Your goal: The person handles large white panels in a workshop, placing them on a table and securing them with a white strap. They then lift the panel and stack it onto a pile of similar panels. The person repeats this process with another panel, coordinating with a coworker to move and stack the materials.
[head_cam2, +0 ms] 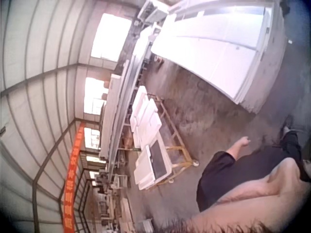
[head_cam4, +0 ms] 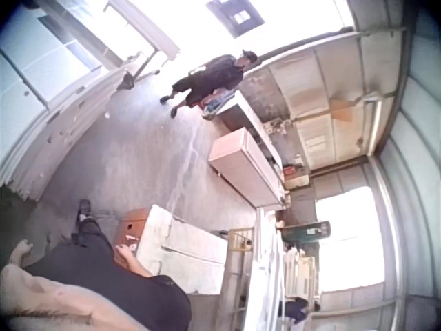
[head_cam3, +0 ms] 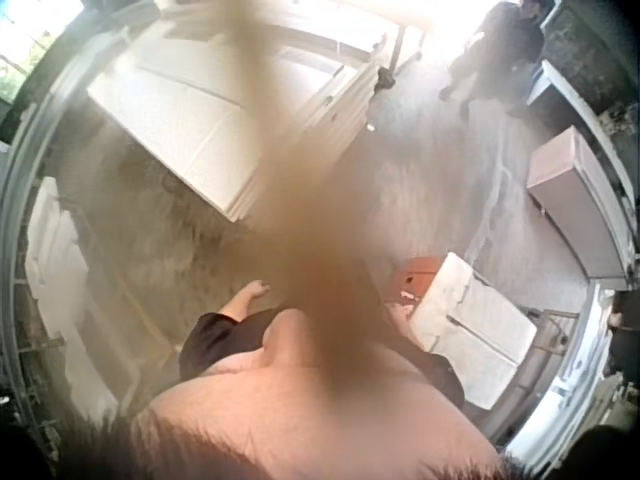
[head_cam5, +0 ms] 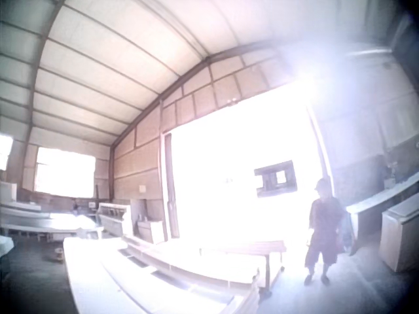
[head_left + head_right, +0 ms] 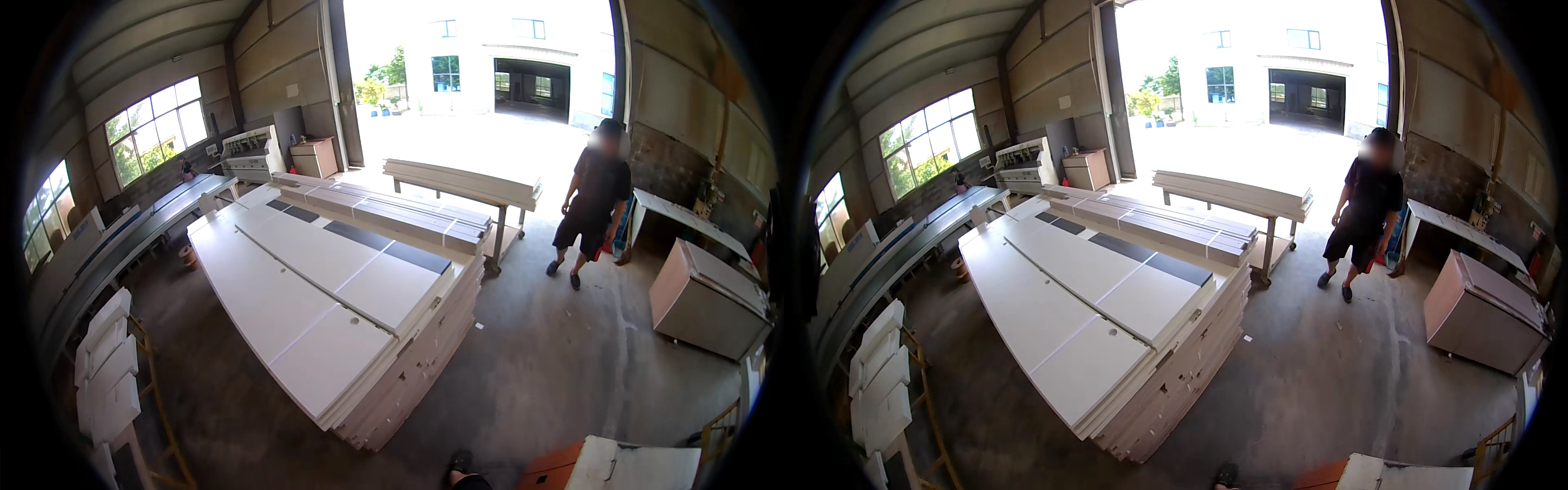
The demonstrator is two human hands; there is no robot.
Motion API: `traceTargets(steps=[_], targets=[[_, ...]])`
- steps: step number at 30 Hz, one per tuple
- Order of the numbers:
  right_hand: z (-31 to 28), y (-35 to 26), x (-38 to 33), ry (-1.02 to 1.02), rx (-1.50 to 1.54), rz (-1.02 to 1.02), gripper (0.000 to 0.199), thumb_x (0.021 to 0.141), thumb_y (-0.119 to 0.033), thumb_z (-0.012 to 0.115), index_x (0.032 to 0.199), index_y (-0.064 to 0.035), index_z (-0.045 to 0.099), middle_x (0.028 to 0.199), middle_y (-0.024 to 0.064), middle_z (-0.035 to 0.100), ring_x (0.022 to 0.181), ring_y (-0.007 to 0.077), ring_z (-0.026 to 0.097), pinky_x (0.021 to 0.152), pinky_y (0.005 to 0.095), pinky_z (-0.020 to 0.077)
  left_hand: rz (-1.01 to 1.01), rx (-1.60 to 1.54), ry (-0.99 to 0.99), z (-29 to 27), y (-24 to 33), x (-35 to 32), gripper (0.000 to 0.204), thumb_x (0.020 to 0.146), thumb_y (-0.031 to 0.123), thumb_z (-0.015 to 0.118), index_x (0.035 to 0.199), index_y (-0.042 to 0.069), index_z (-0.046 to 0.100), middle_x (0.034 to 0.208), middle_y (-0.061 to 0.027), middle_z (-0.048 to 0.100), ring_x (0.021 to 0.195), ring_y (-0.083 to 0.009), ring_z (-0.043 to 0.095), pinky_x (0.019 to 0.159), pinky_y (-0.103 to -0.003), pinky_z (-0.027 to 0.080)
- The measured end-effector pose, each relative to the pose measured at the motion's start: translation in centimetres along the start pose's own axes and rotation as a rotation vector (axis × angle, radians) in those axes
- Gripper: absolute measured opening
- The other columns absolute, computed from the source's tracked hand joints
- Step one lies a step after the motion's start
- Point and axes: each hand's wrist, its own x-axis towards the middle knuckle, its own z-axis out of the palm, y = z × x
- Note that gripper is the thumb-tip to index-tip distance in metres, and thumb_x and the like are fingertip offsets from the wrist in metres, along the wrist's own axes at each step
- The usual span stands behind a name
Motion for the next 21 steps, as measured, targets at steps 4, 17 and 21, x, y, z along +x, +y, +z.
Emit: traceTargets(steps=[4, 17, 21], targets=[[-0.9, -5.3, 4.4, -0.021, 0.1, 0.039, 0.042, 0.093, -0.036, 0.064, 0.117, -0.0019, 0.067, 0.102, 0.0146, 0.071, 0.094, 0.0292, 0.067, 0.082, 0.0431, 0.0518, -0.049, -0.184, 0.172, -12.9, 12.5, 11.9, 0.05, 0.093, 0.044, 0.062, 0.113, -0.002, 0.067, 0.107, -0.0194, 0.072, 0.105, -0.0321, 0.067, 0.09, -0.043, 0.051], [-31.1, -35.6, 30.7, 0.285, 0.312, -0.226, 0.04, 0.095, -0.034, 0.063, 0.124, -0.006, 0.064, 0.109, 0.0155, 0.07, 0.101, 0.0323, 0.066, 0.085, 0.0477, 0.051, 0.64, -0.201, -0.099, -27.2, 63.4, 31.3, 0.045, 0.099, 0.039, 0.056, 0.124, 0.002, 0.063, 0.115, -0.0158, 0.069, 0.108, -0.0296, 0.065, 0.093, -0.04, 0.05], [-37.3, -40.5, 39.6, 0.153, 0.361, -0.2, 0.041, 0.096, -0.033, 0.063, 0.129, -0.0091, 0.062, 0.123, 0.0176, 0.065, 0.113, 0.0242, 0.061, 0.093, 0.0427, 0.049, 0.552, -0.48, -0.193, -27.5, 68.2, 42.9, 0.036, 0.099, 0.036, 0.058, 0.115, 0.004, 0.066, 0.097, -0.0053, 0.069, 0.084, -0.0163, 0.063, 0.073, -0.032, 0.051]])
